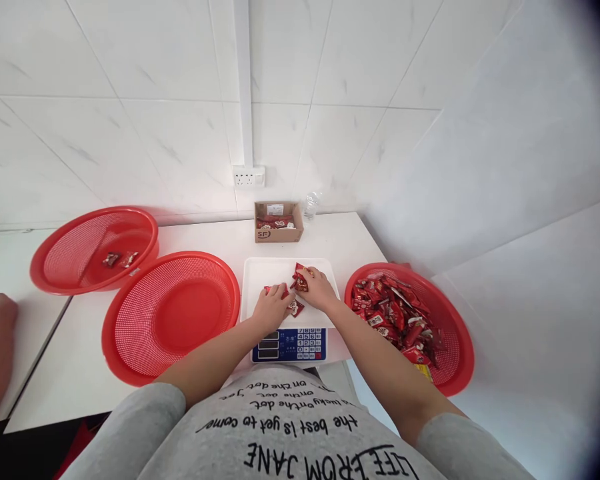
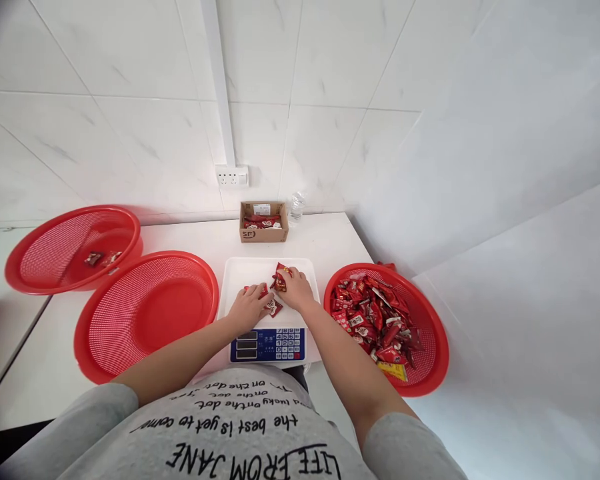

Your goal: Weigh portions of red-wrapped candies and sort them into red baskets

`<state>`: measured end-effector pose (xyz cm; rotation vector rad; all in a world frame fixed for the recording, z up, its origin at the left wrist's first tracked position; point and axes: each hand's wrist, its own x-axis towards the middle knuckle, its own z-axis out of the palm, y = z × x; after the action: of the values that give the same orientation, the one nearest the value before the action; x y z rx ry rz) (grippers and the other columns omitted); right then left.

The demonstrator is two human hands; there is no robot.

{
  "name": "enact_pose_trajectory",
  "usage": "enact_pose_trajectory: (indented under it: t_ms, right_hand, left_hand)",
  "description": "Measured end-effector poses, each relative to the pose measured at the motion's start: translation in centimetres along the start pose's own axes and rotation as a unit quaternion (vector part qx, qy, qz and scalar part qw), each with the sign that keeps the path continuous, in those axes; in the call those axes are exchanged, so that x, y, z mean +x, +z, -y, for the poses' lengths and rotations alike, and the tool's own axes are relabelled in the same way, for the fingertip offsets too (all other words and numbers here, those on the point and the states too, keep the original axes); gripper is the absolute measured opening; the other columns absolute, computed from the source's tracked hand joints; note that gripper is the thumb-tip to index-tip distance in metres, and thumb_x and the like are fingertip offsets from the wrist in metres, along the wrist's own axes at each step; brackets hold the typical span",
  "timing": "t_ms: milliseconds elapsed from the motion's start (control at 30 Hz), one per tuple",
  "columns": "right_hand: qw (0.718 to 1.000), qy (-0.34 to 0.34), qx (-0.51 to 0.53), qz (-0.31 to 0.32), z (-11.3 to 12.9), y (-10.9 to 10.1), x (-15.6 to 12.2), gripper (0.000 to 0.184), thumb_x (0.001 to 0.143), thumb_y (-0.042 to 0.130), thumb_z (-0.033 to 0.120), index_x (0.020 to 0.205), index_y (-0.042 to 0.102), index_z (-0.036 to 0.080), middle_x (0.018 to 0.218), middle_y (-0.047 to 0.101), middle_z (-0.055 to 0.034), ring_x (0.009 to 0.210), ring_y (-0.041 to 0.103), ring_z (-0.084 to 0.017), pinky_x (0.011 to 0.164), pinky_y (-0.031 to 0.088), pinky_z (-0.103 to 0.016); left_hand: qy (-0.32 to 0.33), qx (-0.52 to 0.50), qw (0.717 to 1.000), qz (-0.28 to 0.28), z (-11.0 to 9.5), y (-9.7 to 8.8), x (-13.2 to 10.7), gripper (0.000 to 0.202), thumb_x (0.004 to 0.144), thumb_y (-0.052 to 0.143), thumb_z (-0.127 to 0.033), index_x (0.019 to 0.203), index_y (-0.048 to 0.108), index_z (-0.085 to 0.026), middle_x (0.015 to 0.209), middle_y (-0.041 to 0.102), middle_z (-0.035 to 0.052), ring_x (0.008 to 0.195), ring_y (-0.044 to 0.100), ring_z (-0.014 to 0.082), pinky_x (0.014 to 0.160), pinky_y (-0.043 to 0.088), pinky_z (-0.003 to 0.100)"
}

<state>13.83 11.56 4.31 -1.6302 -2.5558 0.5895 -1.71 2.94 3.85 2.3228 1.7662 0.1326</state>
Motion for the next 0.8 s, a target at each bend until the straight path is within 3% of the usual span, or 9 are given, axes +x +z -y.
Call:
enact_pose_trajectory:
  t_ms: [133, 233, 300, 367, 433, 500, 567, 700, 800]
  right_hand:
    - [0.999, 0.043, 0.011, -0.003, 0.2, -0.4, -1.1, 0.054, 0.078, 0.059, 0.038, 0.129, 0.047, 0.025, 0.125, 0.052, -0.0128, 0.112, 0.050, -0.029, 0.093, 0.037, -0.039]
    - [0.993, 0.081, 0.087, -0.010, 0.4, -0.8, -1.7, 0.057, 0.074, 0.063, 0.037, 0.128, 0.047, 0.026, 0.119, 0.056, -0.0107, 0.104, 0.056, -0.025, 0.089, 0.041, -0.037]
    - [0.974, 0.116, 0.197, -0.012, 0.6, -0.9, -2.1, 0.055, 0.073, 0.064, 0.039, 0.124, 0.049, 0.024, 0.115, 0.059, -0.0094, 0.096, 0.060, -0.022, 0.083, 0.046, -0.035]
    - [0.926, 0.163, 0.342, 0.006, 0.9, -0.6, -2.4, 0.050, 0.073, 0.065, 0.041, 0.117, 0.052, 0.023, 0.108, 0.062, -0.0078, 0.087, 0.062, -0.019, 0.074, 0.050, -0.033]
    - [0.849, 0.206, 0.485, 0.041, 1.3, -0.1, -2.7, 0.044, 0.073, 0.066, 0.041, 0.110, 0.053, 0.023, 0.102, 0.065, -0.0060, 0.082, 0.063, -0.018, 0.067, 0.052, -0.031]
    - [0.777, 0.229, 0.582, 0.066, 1.7, 0.6, -2.9, 0.037, 0.074, 0.065, 0.039, 0.106, 0.055, 0.023, 0.097, 0.067, -0.0043, 0.080, 0.064, -0.016, 0.065, 0.053, -0.029]
    - [0.731, 0.235, 0.636, 0.079, 2.0, 1.1, -3.1, 0.029, 0.077, 0.064, 0.037, 0.102, 0.057, 0.024, 0.091, 0.069, -0.0025, 0.078, 0.065, -0.014, 0.064, 0.053, -0.026]
    - [0.693, 0.236, 0.677, 0.083, 2.8, 1.0, -3.1, 0.023, 0.081, 0.061, 0.037, 0.099, 0.059, 0.024, 0.088, 0.070, -0.0017, 0.076, 0.065, -0.012, 0.063, 0.051, -0.023]
    - [0.704, 0.205, 0.673, 0.096, 4.1, 0.2, -3.1, 0.026, 0.082, 0.058, 0.041, 0.101, 0.059, 0.024, 0.093, 0.069, -0.0019, 0.079, 0.064, -0.012, 0.065, 0.050, -0.022]
  left_hand:
    - [-0.114, -0.124, 0.986, 0.014, 0.6, -0.8, 0.4, 0.035, 0.080, 0.062, -0.026, 0.114, 0.056, -0.023, 0.146, 0.033, 0.0132, 0.134, 0.025, 0.0348, 0.105, 0.023, 0.053]
    - [-0.154, -0.197, 0.968, 0.027, 1.2, -1.2, 0.8, 0.030, 0.078, 0.062, -0.021, 0.108, 0.057, -0.023, 0.133, 0.046, 0.0129, 0.129, 0.034, 0.0320, 0.103, 0.027, 0.051]
    - [-0.173, -0.236, 0.956, 0.030, 1.6, -1.3, 1.2, 0.028, 0.077, 0.060, -0.018, 0.105, 0.056, -0.022, 0.123, 0.051, 0.0127, 0.122, 0.041, 0.0312, 0.098, 0.034, 0.050]
    - [-0.201, -0.290, 0.935, 0.030, 1.8, -1.3, 1.6, 0.029, 0.076, 0.059, -0.015, 0.104, 0.054, -0.021, 0.117, 0.053, 0.0127, 0.116, 0.047, 0.0308, 0.093, 0.038, 0.048]
    - [-0.230, -0.356, 0.905, 0.032, 1.7, -1.3, 1.8, 0.034, 0.076, 0.059, -0.014, 0.109, 0.050, -0.020, 0.110, 0.056, 0.0118, 0.107, 0.054, 0.0279, 0.089, 0.043, 0.045]
    - [-0.250, -0.436, 0.864, 0.040, 1.4, -1.2, 2.0, 0.041, 0.077, 0.059, -0.016, 0.116, 0.044, -0.020, 0.103, 0.059, 0.0096, 0.095, 0.059, 0.0230, 0.083, 0.047, 0.039]
    - [-0.256, -0.517, 0.815, 0.053, 1.1, -1.3, 1.9, 0.044, 0.079, 0.059, -0.019, 0.119, 0.041, -0.020, 0.100, 0.061, 0.0082, 0.087, 0.062, 0.0187, 0.076, 0.051, 0.034]
    - [-0.257, -0.638, 0.723, 0.069, 1.0, -1.9, 1.3, 0.045, 0.080, 0.061, -0.028, 0.119, 0.039, -0.023, 0.112, 0.059, 0.0085, 0.082, 0.063, 0.0152, 0.071, 0.054, 0.032]
    - [-0.256, -0.688, 0.676, 0.062, 1.5, -2.7, 0.5, 0.052, 0.080, 0.063, -0.039, 0.124, 0.036, -0.028, 0.119, 0.056, 0.0084, 0.086, 0.064, 0.0153, 0.074, 0.054, 0.035]
